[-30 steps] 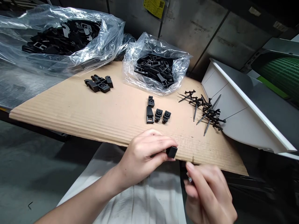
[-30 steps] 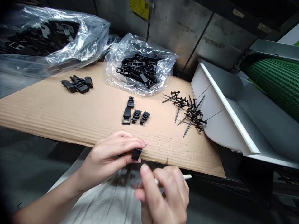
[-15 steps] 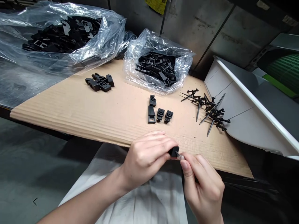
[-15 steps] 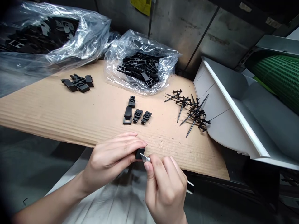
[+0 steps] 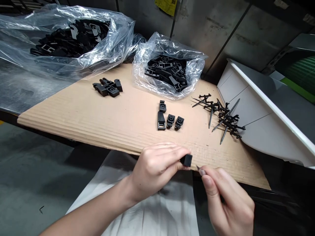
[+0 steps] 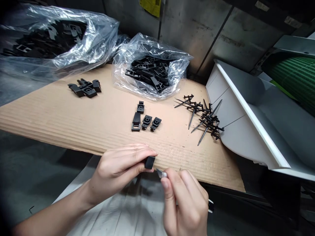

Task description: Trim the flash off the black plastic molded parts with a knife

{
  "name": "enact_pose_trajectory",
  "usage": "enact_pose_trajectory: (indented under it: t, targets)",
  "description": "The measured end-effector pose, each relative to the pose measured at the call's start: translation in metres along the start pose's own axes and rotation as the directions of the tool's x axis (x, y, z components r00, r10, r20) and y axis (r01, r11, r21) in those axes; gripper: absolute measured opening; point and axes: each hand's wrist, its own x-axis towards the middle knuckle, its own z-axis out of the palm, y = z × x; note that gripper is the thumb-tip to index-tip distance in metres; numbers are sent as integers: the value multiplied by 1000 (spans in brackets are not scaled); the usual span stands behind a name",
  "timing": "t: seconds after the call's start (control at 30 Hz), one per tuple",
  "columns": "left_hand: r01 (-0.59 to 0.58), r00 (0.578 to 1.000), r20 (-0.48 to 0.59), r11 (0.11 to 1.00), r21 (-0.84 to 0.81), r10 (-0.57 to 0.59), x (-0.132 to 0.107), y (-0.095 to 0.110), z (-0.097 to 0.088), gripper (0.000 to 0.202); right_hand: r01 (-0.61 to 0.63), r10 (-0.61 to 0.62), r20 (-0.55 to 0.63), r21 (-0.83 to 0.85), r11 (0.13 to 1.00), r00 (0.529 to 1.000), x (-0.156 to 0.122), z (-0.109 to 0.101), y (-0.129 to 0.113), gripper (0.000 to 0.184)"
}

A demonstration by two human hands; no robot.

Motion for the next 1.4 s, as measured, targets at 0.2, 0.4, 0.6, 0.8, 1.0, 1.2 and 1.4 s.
enact_pose_trajectory:
  t: [0.2, 0.4, 0.6, 0.8, 1.0, 1.2, 1.4]
  targets:
    - [-38, 999, 16, 998, 41, 37, -1, -1, -2, 15, 25, -23, 58, -48, 999, 998, 0, 8, -5, 13]
    - [-56, 998, 24, 998, 39, 55, -2, -2, -1, 15, 17, -12, 89, -60, 998, 996, 3, 6, -3, 13]
    - [-56, 998, 21, 997, 59, 55, -3, -4, 1, 16, 6, 0, 94, -68, 998, 996, 1, 7, -5, 12]
    - [-71, 997, 24, 997, -21, 71, -6, -4, 0, 19, -63, 55, -41, -203, 977, 998, 4, 6, 14, 11]
    - [-54, 999, -1, 998, -45, 54, -5, -3, -1, 17, -110, 93, -102, -174, 979, 990, -2, -8, 21, 11]
    - [-52, 999, 11, 999, 1, 52, -5, -2, 1, 16, 36, -34, 52, -37, 999, 998, -8, 2, -3, 16]
    - [-62, 998, 24, 998, 6, 62, -6, -2, 0, 17, 28, -20, 90, -92, 995, 996, -3, 6, 2, 14]
